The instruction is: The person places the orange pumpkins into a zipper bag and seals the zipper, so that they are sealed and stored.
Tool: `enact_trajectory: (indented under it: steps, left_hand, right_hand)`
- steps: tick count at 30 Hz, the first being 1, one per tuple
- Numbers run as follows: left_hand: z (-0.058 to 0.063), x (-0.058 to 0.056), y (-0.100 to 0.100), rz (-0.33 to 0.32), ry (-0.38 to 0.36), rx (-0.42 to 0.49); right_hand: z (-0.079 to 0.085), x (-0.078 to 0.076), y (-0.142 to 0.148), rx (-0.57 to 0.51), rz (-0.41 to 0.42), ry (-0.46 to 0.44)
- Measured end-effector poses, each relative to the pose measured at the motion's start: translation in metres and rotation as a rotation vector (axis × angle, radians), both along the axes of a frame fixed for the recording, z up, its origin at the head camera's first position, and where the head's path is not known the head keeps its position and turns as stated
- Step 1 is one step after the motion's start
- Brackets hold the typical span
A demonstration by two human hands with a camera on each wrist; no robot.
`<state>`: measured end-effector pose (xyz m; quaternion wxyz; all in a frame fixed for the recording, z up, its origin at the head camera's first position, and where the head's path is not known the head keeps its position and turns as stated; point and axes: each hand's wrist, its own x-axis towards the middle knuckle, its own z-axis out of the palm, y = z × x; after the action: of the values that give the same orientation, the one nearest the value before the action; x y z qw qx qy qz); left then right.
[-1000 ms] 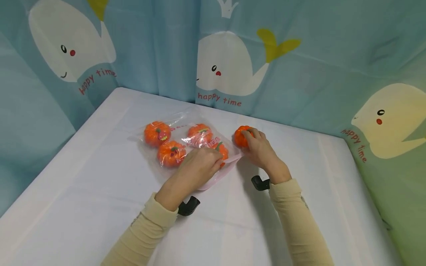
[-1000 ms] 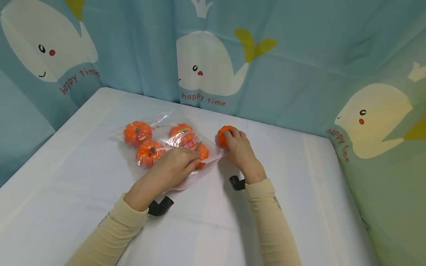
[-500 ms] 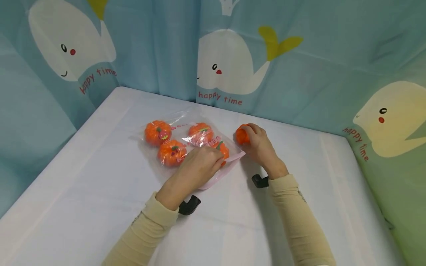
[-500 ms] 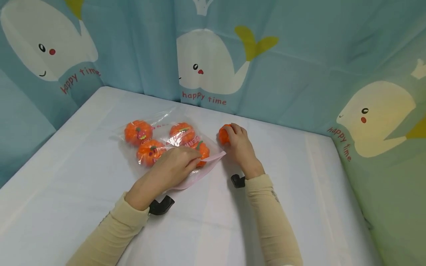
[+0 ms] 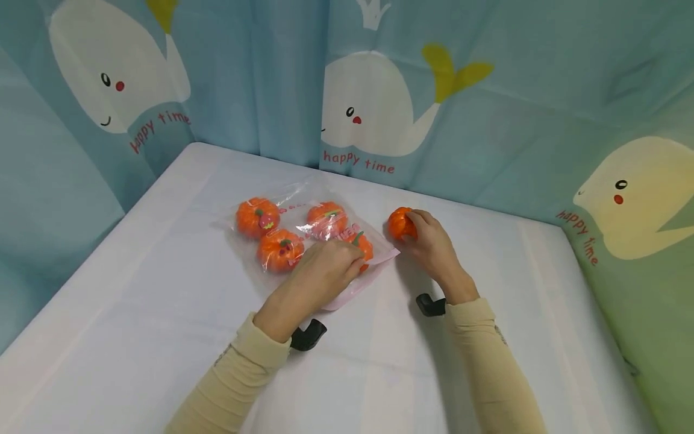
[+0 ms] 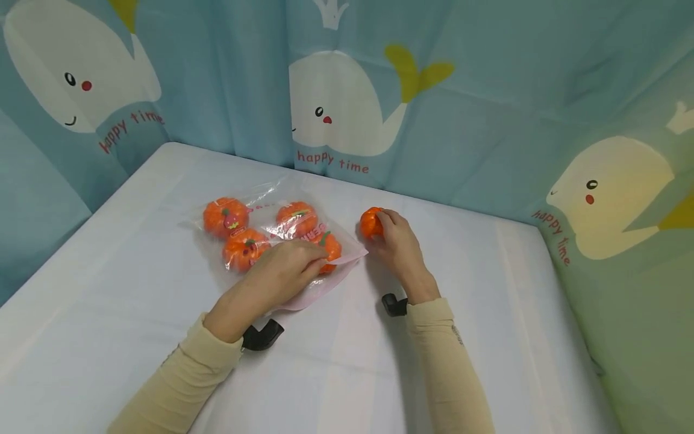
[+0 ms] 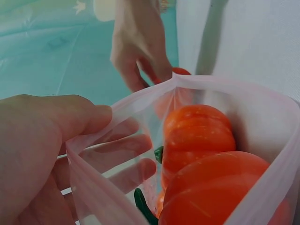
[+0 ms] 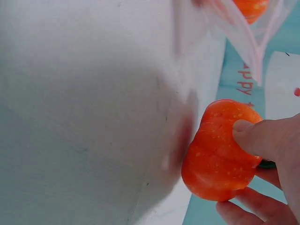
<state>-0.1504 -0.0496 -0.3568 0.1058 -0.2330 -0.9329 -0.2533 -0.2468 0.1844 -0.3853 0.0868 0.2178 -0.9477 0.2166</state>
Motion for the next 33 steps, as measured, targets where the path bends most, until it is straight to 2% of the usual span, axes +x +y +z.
enact_trajectory:
  steps: [3, 9, 18, 26, 33]
  left_hand:
    - [0.001, -0.001, 0.000, -0.005, -0.016, -0.007]
    - [-0.001, -0.001, 0.000, -0.003, -0.008, 0.021]
    - [-0.003, -0.001, 0.000, 0.009, -0.010, 0.011]
    - [-0.008, 0.001, 0.002, 0.036, -0.034, 0.057]
    - [-0.005, -0.001, 0.006, 0.081, 0.016, 0.120]
  right_hand:
    - [0.001, 0.007, 0.005, -0.029, -0.015, 0.012]
    - [-0.003, 0.027, 0.016, -0.108, -0.011, 0.103]
    - [-0.006, 0.065, 0.030, -0.191, -0.050, 0.123]
    - [0.000, 0.080, 0.039, -0.201, -0.020, 0.081]
    - [0.018, 0.089, 0.038, -0.174, 0.056, 0.047]
